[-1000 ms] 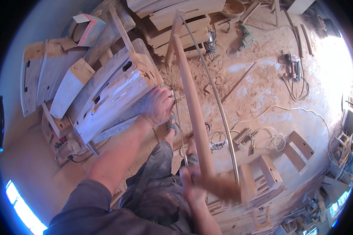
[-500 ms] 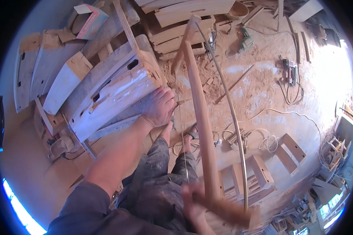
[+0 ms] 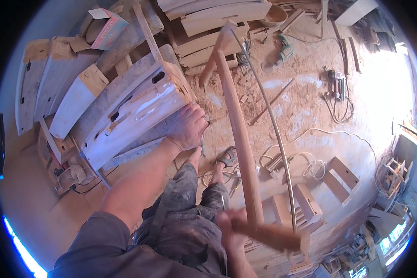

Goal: The person grinds a wooden board with an angle grinder, applies glue to a slot, hammers a wooden insert into the board, and cuts off the excess wood with a bow saw.

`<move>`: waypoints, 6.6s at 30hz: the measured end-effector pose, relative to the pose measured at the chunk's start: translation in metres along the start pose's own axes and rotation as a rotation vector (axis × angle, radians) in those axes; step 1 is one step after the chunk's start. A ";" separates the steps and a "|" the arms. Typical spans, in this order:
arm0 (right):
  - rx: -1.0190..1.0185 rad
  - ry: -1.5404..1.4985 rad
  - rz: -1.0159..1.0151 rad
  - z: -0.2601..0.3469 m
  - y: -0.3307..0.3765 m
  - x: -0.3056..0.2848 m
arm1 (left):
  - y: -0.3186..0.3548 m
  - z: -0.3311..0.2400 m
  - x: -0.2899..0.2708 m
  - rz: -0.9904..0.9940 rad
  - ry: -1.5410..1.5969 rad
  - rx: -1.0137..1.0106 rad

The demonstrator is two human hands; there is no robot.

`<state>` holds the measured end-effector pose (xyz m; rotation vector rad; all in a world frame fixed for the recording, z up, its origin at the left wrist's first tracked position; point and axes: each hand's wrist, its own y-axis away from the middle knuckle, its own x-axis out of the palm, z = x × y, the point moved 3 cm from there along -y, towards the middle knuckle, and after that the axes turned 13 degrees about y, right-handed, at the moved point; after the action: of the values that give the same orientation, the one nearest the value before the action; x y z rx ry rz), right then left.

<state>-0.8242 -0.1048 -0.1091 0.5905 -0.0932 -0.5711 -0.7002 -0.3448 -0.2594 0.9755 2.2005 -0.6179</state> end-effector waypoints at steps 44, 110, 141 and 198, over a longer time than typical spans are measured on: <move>0.120 0.294 -0.117 -0.075 -0.152 0.050 | -0.004 -0.002 0.000 0.011 -0.031 0.076; 0.656 0.812 -0.034 -0.153 0.044 -0.071 | 0.185 -0.053 -0.207 -0.234 0.166 -0.380; -0.217 -0.067 -0.085 0.026 0.021 -0.030 | -0.002 0.007 -0.002 -0.058 0.149 0.036; -0.155 0.061 0.211 0.032 0.017 -0.022 | 0.002 0.007 -0.007 -0.221 0.127 0.092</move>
<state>-0.8422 -0.0971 -0.0714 0.4403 -0.0521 -0.3511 -0.6926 -0.3508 -0.2594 0.8441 2.4326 -0.7833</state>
